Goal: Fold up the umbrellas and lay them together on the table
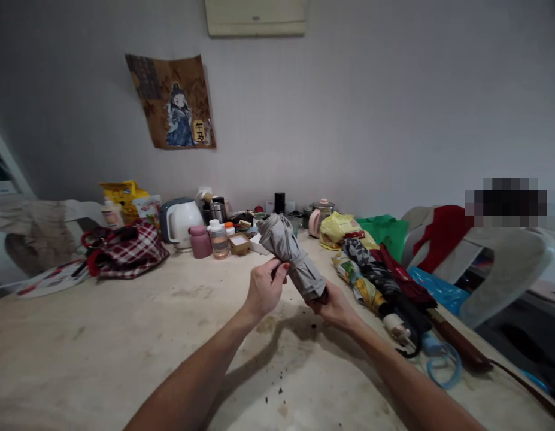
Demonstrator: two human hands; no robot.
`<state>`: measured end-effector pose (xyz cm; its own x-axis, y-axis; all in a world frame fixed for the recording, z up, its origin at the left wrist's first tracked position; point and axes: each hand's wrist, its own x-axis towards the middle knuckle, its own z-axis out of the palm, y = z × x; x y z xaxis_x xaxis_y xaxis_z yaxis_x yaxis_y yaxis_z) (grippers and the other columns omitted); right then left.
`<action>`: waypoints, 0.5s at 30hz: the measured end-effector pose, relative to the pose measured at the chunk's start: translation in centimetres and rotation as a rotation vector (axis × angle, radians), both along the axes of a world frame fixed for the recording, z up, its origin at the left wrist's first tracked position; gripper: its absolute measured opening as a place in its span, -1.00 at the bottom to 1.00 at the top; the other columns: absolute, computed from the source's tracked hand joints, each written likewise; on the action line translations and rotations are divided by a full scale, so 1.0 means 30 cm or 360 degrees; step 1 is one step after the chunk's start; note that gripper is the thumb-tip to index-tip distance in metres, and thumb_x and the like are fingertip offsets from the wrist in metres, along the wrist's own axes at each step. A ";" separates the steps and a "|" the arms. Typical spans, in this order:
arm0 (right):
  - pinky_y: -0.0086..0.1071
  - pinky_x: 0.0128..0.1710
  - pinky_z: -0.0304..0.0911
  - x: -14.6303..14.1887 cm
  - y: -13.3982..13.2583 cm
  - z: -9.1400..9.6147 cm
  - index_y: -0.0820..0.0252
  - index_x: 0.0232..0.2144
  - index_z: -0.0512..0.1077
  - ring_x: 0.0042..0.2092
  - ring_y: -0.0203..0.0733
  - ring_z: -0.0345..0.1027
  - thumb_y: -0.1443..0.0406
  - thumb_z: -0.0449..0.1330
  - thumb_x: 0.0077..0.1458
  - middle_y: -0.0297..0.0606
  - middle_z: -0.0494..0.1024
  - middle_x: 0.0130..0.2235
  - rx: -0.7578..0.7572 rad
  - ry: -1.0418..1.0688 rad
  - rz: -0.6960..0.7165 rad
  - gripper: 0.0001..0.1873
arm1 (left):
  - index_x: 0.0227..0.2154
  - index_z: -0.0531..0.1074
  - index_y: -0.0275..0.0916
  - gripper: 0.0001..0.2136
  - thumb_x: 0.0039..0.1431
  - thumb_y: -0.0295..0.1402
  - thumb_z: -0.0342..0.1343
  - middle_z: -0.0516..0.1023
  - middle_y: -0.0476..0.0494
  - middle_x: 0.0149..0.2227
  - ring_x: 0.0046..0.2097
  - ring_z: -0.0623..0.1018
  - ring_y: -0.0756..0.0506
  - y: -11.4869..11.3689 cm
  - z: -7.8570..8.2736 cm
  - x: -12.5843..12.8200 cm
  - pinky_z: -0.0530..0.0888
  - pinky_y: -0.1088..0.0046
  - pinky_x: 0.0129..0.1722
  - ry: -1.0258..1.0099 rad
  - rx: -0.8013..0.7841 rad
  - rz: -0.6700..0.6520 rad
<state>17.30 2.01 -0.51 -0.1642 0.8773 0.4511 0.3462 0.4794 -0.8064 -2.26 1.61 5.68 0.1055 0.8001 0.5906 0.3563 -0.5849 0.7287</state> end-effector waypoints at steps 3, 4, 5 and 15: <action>-0.42 -0.47 0.13 0.003 0.000 -0.006 0.20 -0.27 0.28 -0.48 -0.27 0.19 0.26 0.13 -0.12 -0.35 0.41 -0.48 0.0002 -0.0158 -0.0050 -0.72 | -0.61 0.29 -0.22 -0.62 0.23 -0.09 -0.05 0.34 -0.01 -0.64 -0.59 0.30 0.03 -0.006 -0.008 -0.003 0.21 0.50 -0.55 -0.0081 -0.0016 0.0001; -0.42 -0.47 0.10 0.004 0.000 -0.008 0.19 -0.28 0.27 -0.48 -0.27 0.18 0.26 0.11 -0.11 -0.34 0.41 -0.48 0.0036 -0.0240 -0.0117 -0.73 | -0.61 0.29 -0.22 -0.62 0.23 -0.11 -0.04 0.34 -0.01 -0.64 -0.58 0.30 0.03 -0.007 -0.009 -0.003 0.21 0.51 -0.54 -0.0107 -0.0013 0.0010; -0.42 -0.47 0.09 0.006 0.000 -0.011 0.19 -0.28 0.26 -0.48 -0.26 0.17 0.26 0.10 -0.11 -0.33 0.42 -0.47 0.0069 -0.0315 -0.0183 -0.74 | -0.62 0.28 -0.22 -0.63 0.23 -0.12 -0.04 0.33 -0.01 -0.64 -0.58 0.31 0.03 -0.008 -0.010 -0.002 0.21 0.51 -0.54 -0.0130 -0.0006 0.0021; -0.38 -0.44 -0.13 0.007 -0.028 -0.012 0.21 -0.25 0.23 -0.44 -0.15 0.26 0.28 0.02 0.01 -0.16 0.48 -0.42 0.0194 -0.0751 -0.0678 -0.79 | -0.57 0.34 -0.28 -0.59 0.27 -0.09 0.03 0.36 -0.01 -0.63 -0.63 0.28 0.09 -0.096 0.020 0.026 0.20 0.58 -0.63 -0.0306 -0.0085 -0.0550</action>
<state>17.52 1.17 -0.89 -0.0178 0.8565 0.5158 0.8302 0.3002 -0.4697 -1.49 -1.27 6.27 0.2653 0.7668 0.5845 -0.0010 -0.6060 0.7954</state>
